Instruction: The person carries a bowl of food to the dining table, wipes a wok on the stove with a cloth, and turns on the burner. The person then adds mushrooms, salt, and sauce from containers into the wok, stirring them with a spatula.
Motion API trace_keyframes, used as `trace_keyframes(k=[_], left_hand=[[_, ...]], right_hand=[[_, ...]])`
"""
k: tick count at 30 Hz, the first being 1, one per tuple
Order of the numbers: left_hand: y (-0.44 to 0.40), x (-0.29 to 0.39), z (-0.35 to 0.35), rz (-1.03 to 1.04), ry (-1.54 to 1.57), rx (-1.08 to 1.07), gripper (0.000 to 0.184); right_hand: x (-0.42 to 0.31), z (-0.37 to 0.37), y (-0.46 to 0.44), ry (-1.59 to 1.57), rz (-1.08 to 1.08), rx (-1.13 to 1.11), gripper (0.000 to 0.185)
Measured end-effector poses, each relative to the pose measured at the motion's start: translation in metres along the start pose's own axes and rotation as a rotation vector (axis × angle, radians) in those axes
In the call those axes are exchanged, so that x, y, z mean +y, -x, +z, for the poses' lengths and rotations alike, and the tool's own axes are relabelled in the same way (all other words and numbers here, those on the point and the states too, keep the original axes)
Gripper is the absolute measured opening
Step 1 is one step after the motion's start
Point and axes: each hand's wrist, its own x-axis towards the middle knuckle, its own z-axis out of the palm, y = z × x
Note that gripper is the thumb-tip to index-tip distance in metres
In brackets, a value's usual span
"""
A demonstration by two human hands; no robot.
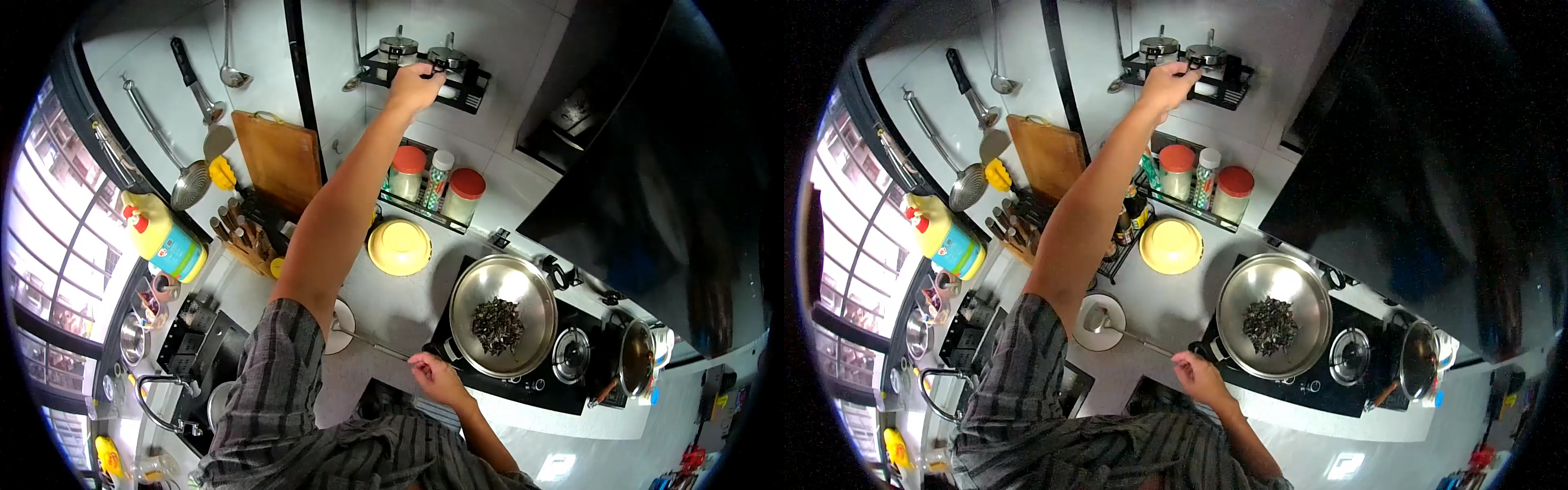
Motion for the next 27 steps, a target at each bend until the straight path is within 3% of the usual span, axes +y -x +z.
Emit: trace_keyframes(k=[3,6,7,11,22,27], left_hand=[[-0.002,0.019,-0.013,-0.249,0.327,-0.312,0.034],[0.009,0.044,-0.012,-0.361,0.419,-0.426,0.026],[0.017,0.056,-0.010,-0.402,0.477,-0.446,0.036],[0.011,0.055,0.006,-0.258,0.614,-0.434,0.053],[0.011,0.061,-0.005,-0.086,0.596,-0.181,0.053],[0.037,0.107,-0.047,-0.088,0.521,-0.252,0.052]], right_hand=[[-0.007,-0.003,-0.002,-0.023,0.018,-0.020,0.023],[-0.004,-0.002,-0.003,-0.037,0.006,-0.025,0.023],[-0.002,-0.001,-0.002,-0.031,-0.008,-0.028,0.023],[0.001,0.000,0.002,-0.019,-0.036,-0.050,0.024],[-0.006,-0.008,0.011,-0.030,0.004,-0.036,0.025],[-0.011,-0.012,0.008,-0.006,-0.025,-0.019,0.024]])
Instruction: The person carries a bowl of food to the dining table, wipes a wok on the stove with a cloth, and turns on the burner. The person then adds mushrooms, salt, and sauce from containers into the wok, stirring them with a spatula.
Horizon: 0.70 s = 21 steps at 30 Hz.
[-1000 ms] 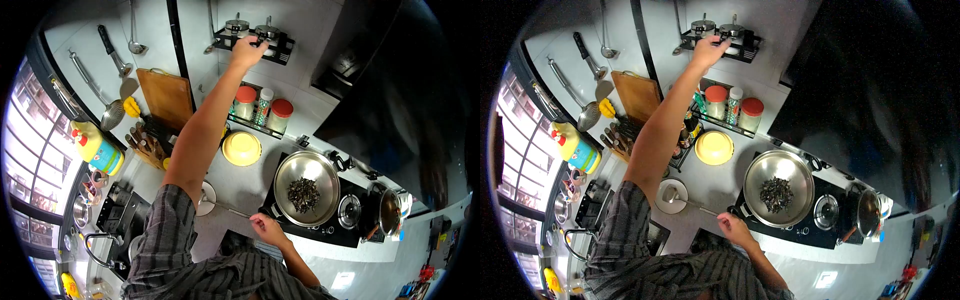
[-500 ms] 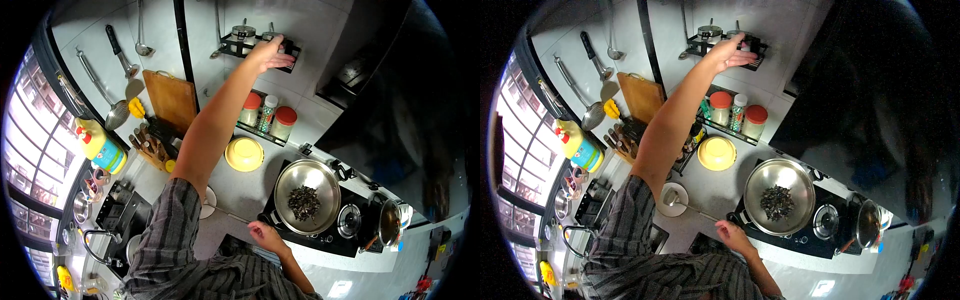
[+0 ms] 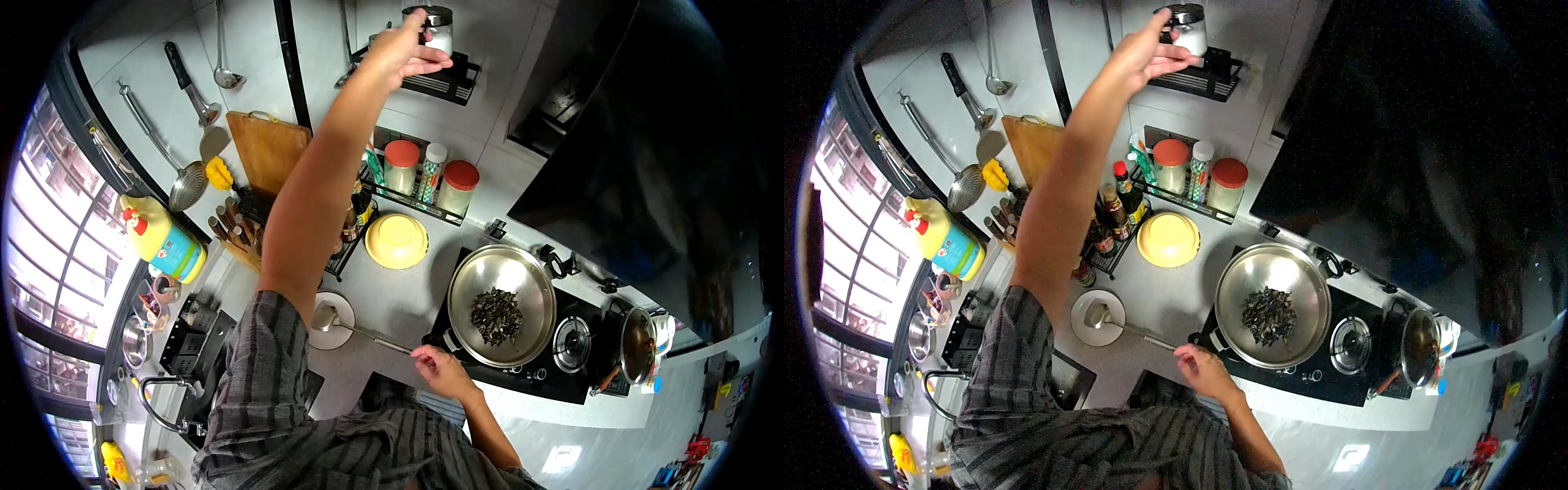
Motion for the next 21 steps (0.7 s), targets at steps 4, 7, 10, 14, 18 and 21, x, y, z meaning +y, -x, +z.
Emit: trace_keyframes(k=[4,7,10,14,18,21], left_hand=[[0.062,0.012,-0.028,0.030,-0.116,-0.065,0.056],[0.141,0.014,-0.041,-0.112,-0.206,0.000,0.053],[0.219,-0.016,-0.063,-0.212,-0.233,-0.042,0.049],[0.317,-0.049,-0.060,-0.401,-0.230,-0.179,0.036],[0.379,-0.106,-0.045,-0.452,-0.230,-0.353,0.031],[0.407,-0.136,-0.027,-0.486,-0.209,-0.416,0.030]], right_hand=[[-0.009,-0.002,-0.002,-0.016,-0.010,0.041,0.019],[-0.005,0.000,-0.006,-0.151,-0.093,0.151,0.014],[-0.005,-0.012,-0.017,-0.302,-0.068,0.250,0.009],[-0.042,-0.055,-0.029,-0.505,-0.136,0.393,0.015],[-0.088,-0.090,-0.032,-0.594,-0.192,0.363,0.033],[-0.101,-0.096,-0.027,-0.450,-0.321,0.266,0.044]])
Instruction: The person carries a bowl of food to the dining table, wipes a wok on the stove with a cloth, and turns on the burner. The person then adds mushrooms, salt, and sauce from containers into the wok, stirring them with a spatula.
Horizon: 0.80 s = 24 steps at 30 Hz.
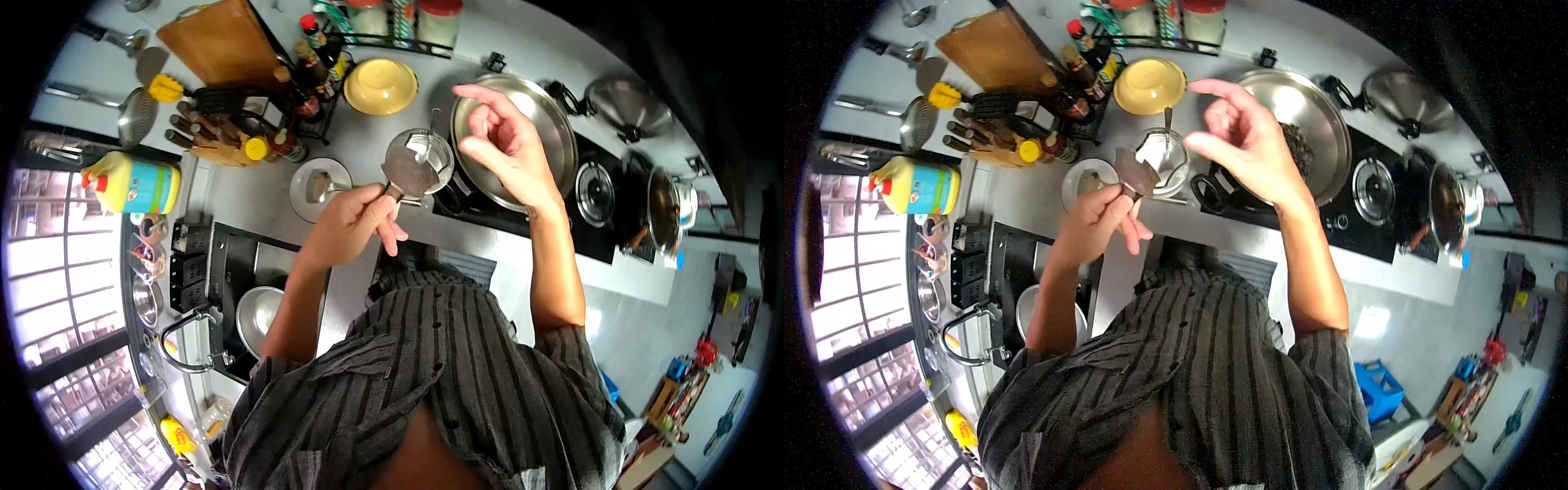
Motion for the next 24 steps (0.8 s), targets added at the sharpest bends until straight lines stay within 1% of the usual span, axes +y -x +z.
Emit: trace_keyframes(k=[2,3,6,7,8,10,11,13,16,20,21,24], left_hand=[[0.003,-0.011,0.018,0.017,-0.015,-0.006,0.030],[0.003,-0.018,0.025,0.067,-0.017,-0.021,0.028],[-0.001,-0.017,0.043,0.105,-0.054,0.000,0.028],[-0.002,-0.018,0.046,0.112,-0.148,-0.012,0.029],[-0.004,-0.019,0.049,0.124,-0.144,-0.014,0.029],[-0.007,-0.023,0.058,0.144,-0.135,-0.022,0.028],[-0.008,-0.015,0.062,0.104,-0.147,-0.012,0.027],[-0.016,-0.017,0.070,0.107,-0.169,-0.027,0.026],[-0.028,-0.024,0.077,0.112,-0.201,-0.050,0.024],[-0.042,-0.016,0.089,0.084,-0.245,-0.056,0.021],[-0.046,-0.018,0.091,0.062,-0.246,-0.060,0.021],[-0.056,-0.027,0.096,0.020,-0.264,-0.063,0.021]], right_hand=[[-0.012,-0.003,0.011,0.243,0.066,-0.055,0.040],[-0.012,-0.003,0.017,0.308,0.063,-0.020,0.032],[-0.001,-0.011,0.038,0.386,0.043,0.032,0.033],[-0.003,-0.012,0.044,0.382,0.033,0.054,0.028],[-0.017,-0.006,0.048,0.348,0.070,0.135,0.020],[-0.022,-0.007,0.056,0.383,0.086,0.194,0.013],[-0.021,-0.011,0.060,0.419,0.068,0.190,0.013],[-0.019,-0.019,0.068,0.492,0.030,0.180,0.013],[-0.013,-0.026,0.078,0.545,0.034,0.278,0.012],[0.004,-0.038,0.090,0.529,0.156,0.353,0.011],[0.008,-0.042,0.093,0.484,0.212,0.363,0.012],[0.031,-0.054,0.099,0.309,0.219,0.458,0.014]])
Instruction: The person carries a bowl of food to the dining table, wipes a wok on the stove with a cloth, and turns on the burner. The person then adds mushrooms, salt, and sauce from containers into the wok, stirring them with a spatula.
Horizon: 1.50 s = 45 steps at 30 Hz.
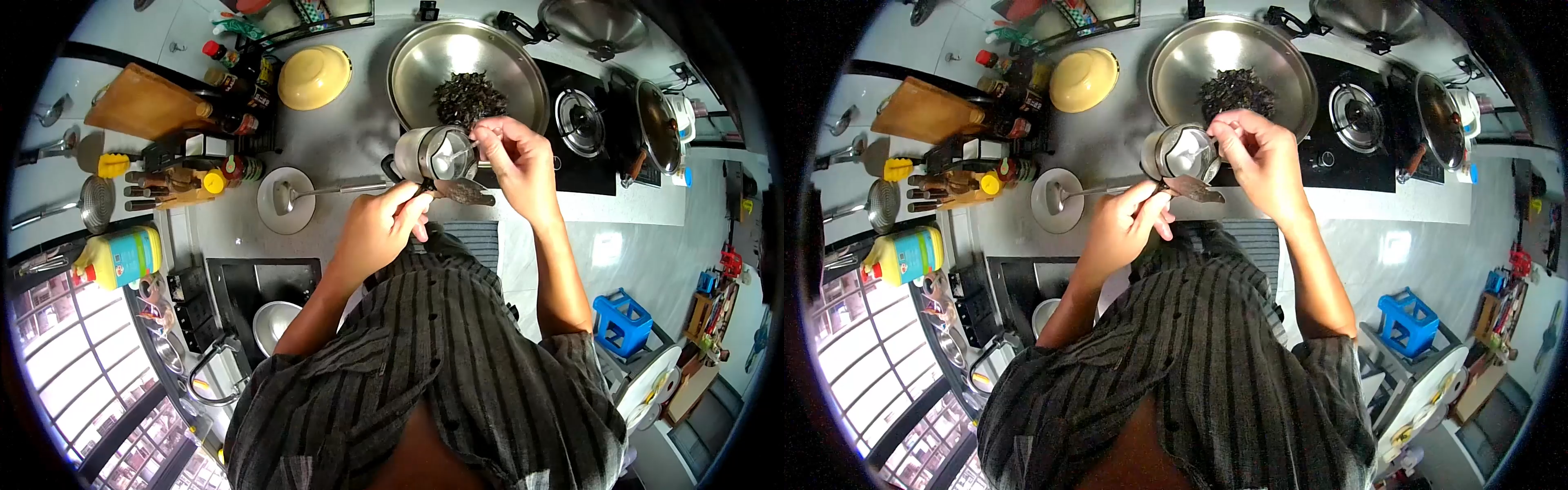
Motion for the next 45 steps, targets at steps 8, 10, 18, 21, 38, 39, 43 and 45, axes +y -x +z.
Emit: trace_keyframes(k=[8,10,18,21,38,39,43,45], left_hand=[[-0.020,-0.009,0.009,0.005,-0.015,0.048,0.022],[-0.022,-0.013,0.010,-0.022,-0.012,0.070,0.023],[-0.013,-0.018,0.003,-0.080,0.103,0.114,0.026],[-0.009,-0.020,0.001,-0.068,0.117,0.140,0.025],[0.004,-0.004,-0.005,0.024,0.134,0.143,0.021],[0.005,-0.002,-0.006,0.027,0.147,0.143,0.021],[0.012,-0.001,-0.008,0.081,0.120,0.137,0.025],[0.015,-0.002,-0.008,0.092,0.126,0.160,0.024]], right_hand=[[0.032,-0.025,-0.014,-0.516,0.313,0.102,0.018],[0.039,-0.034,-0.020,-0.583,0.282,0.138,0.019],[0.077,-0.076,-0.064,-0.139,-0.059,0.508,0.017],[0.105,-0.070,-0.077,0.503,-0.391,0.434,0.012],[-0.023,-0.018,-0.023,-0.232,-0.104,0.064,0.014],[-0.025,-0.011,-0.022,-0.206,-0.099,0.013,0.013],[-0.022,0.008,-0.021,-0.036,-0.182,-0.016,0.010],[-0.024,0.015,-0.021,-0.055,-0.185,-0.025,0.010]])
